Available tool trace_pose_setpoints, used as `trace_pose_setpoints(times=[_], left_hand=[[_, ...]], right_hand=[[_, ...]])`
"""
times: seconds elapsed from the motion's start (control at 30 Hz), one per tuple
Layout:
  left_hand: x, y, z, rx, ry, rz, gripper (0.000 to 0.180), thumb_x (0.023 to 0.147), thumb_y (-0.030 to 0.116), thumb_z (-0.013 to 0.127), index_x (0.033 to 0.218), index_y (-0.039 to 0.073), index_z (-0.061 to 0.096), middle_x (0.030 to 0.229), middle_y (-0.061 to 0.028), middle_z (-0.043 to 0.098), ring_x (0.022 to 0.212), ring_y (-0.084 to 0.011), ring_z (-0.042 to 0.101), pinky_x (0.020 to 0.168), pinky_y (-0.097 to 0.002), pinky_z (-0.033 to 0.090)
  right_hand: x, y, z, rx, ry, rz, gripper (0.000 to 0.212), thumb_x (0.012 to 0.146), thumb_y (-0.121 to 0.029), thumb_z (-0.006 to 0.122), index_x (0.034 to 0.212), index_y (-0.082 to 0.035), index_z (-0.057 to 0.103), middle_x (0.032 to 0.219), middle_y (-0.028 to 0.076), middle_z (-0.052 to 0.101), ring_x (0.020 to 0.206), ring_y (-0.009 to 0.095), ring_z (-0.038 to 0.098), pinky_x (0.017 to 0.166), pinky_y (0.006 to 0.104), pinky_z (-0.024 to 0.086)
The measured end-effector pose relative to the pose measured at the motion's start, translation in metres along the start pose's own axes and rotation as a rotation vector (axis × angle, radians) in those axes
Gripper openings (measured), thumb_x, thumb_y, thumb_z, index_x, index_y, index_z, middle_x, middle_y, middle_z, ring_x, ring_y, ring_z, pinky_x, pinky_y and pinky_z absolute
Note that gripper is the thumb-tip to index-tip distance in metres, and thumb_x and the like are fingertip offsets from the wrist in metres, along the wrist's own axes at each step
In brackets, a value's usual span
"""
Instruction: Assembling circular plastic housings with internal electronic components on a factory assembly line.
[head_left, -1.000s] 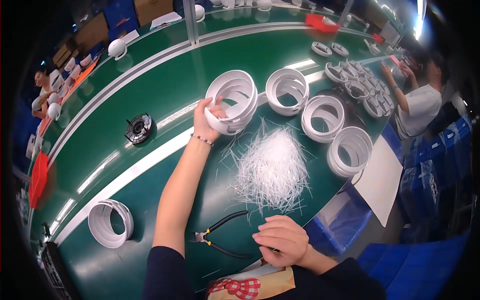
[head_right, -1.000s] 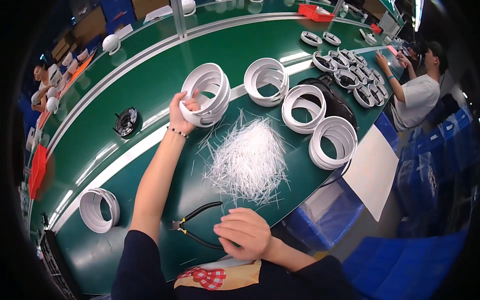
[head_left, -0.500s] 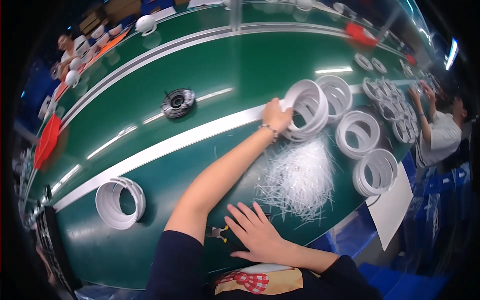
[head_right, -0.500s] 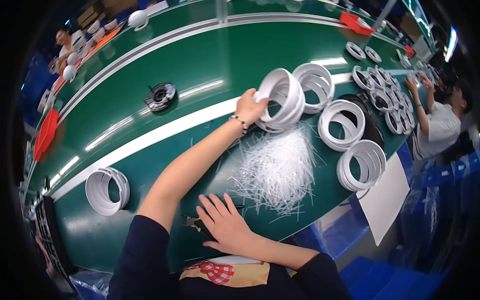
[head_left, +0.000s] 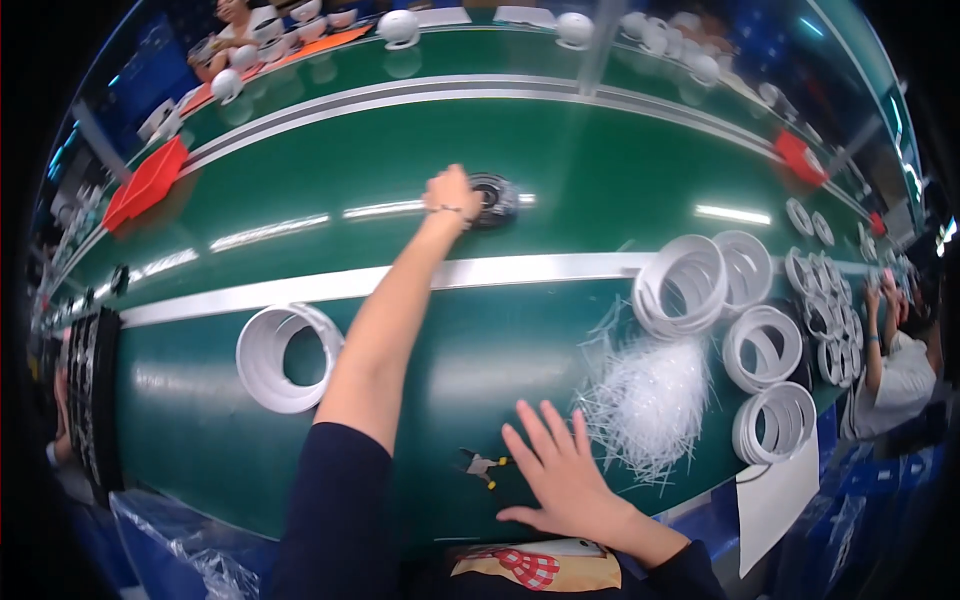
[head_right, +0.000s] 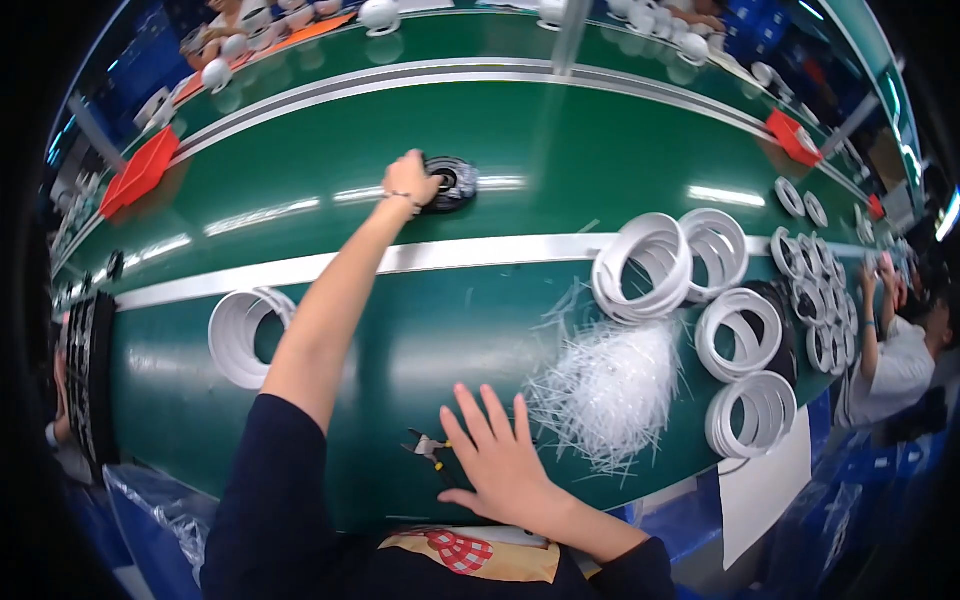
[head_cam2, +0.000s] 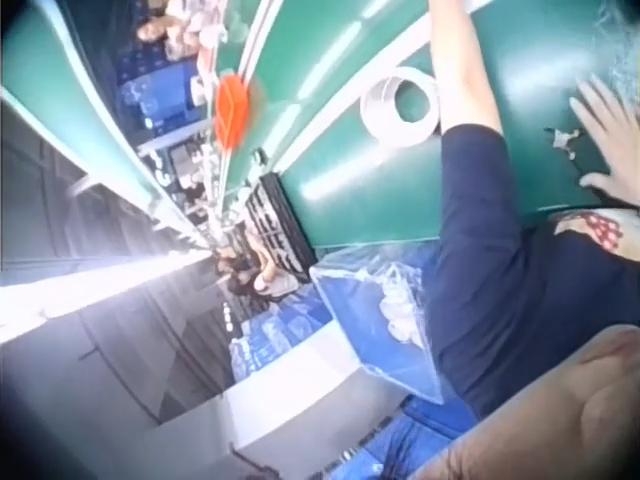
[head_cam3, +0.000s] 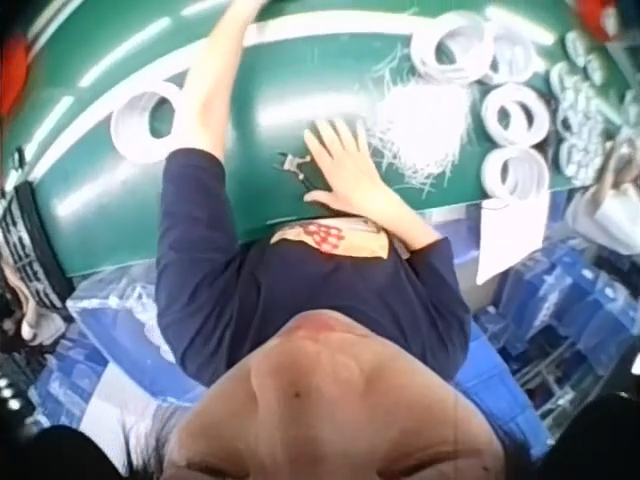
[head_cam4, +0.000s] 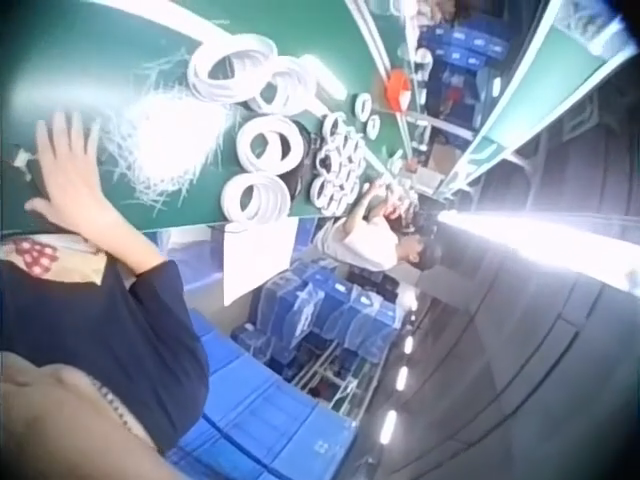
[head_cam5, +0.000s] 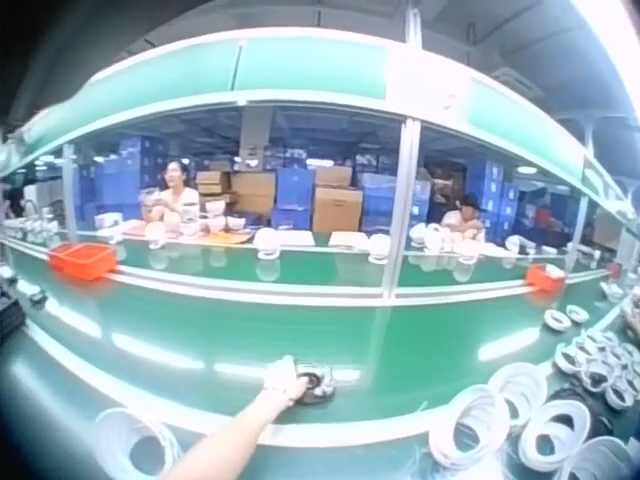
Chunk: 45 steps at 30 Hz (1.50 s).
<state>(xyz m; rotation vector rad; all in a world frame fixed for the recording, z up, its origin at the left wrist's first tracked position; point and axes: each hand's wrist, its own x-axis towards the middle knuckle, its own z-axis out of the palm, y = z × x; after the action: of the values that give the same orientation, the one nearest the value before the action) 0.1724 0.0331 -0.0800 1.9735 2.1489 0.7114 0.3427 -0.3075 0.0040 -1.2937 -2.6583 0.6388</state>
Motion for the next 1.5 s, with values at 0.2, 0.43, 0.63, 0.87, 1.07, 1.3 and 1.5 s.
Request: trace_pose_setpoints(times=[0.2,0.43,0.63,0.87,1.07,1.3,1.5], left_hand=[[-0.024,0.025,-0.059,-0.369,0.128,0.308,0.033,0.06,0.008,0.058,0.093,0.004,0.056,0.09,-0.0194,0.057,0.087,-0.0351,0.054,0.078,-0.0401,0.044],[-0.103,-0.07,-0.233,-1.084,0.663,0.161,0.025,0.066,0.003,0.063,0.088,-0.002,0.053,0.085,-0.0112,0.058,0.076,-0.0173,0.057,0.069,-0.0274,0.045],[-0.181,-0.118,-0.275,-1.3,0.81,0.042,0.027,0.074,-0.003,0.058,0.098,-0.002,0.048,0.091,-0.0061,0.056,0.082,-0.0105,0.054,0.072,-0.0232,0.045],[-0.196,-0.13,-0.283,-1.443,0.841,0.056,0.025,0.076,-0.005,0.054,0.1,-0.001,0.047,0.094,-0.0068,0.056,0.085,-0.011,0.054,0.075,-0.0234,0.045],[-0.173,-0.119,-0.263,-1.617,0.798,0.117,0.026,0.078,-0.004,0.053,0.103,-0.001,0.045,0.095,-0.0091,0.057,0.084,-0.0142,0.058,0.074,-0.0255,0.049],[-0.171,-0.104,-0.247,-1.704,0.759,0.069,0.026,0.077,-0.002,0.055,0.102,0.0,0.047,0.097,-0.0066,0.056,0.086,-0.0109,0.054,0.077,-0.0238,0.044],[-0.178,-0.108,-0.242,-1.811,0.743,0.018,0.027,0.078,-0.002,0.053,0.105,-0.001,0.046,0.099,-0.007,0.056,0.088,-0.0123,0.054,0.079,-0.0246,0.044]], right_hand=[[0.05,-0.008,-0.031,0.04,0.39,-0.332,0.04,0.063,-0.022,0.069,0.096,-0.004,0.056,0.105,0.011,0.053,0.098,0.029,0.049,0.089,0.049,0.033],[0.172,-0.055,-0.01,0.212,0.632,-0.496,0.021,0.062,-0.011,0.067,0.079,-0.004,0.057,0.071,0.007,0.057,0.058,0.025,0.053,0.058,0.0346,0.044],[0.26,-0.073,0.017,-0.068,0.552,-0.469,0.025,0.057,-0.009,0.07,0.08,-0.003,0.062,0.094,0.009,0.051,0.095,0.026,0.045,0.076,0.0367,0.038],[0.259,-0.091,0.008,-0.063,0.629,-0.655,0.01,0.058,-0.003,0.065,0.068,-0.005,0.062,0.081,0.006,0.051,0.078,0.022,0.049,0.065,0.0331,0.039],[0.268,-0.098,0.014,-0.15,0.633,-0.774,0.013,0.062,-0.007,0.065,0.074,-0.006,0.063,0.073,0.004,0.051,0.066,0.021,0.051,0.052,0.0317,0.044],[0.288,-0.072,0.02,0.165,0.58,-0.762,0.017,0.062,-0.006,0.067,0.079,-0.008,0.065,0.073,0.004,0.052,0.066,0.02,0.052,0.055,0.0307,0.043],[0.228,-0.042,-0.067,0.181,0.579,-0.689,0.023,0.056,0.003,0.066,0.078,-0.006,0.065,0.07,0.007,0.056,0.065,0.021,0.051,0.053,0.0299,0.041]])
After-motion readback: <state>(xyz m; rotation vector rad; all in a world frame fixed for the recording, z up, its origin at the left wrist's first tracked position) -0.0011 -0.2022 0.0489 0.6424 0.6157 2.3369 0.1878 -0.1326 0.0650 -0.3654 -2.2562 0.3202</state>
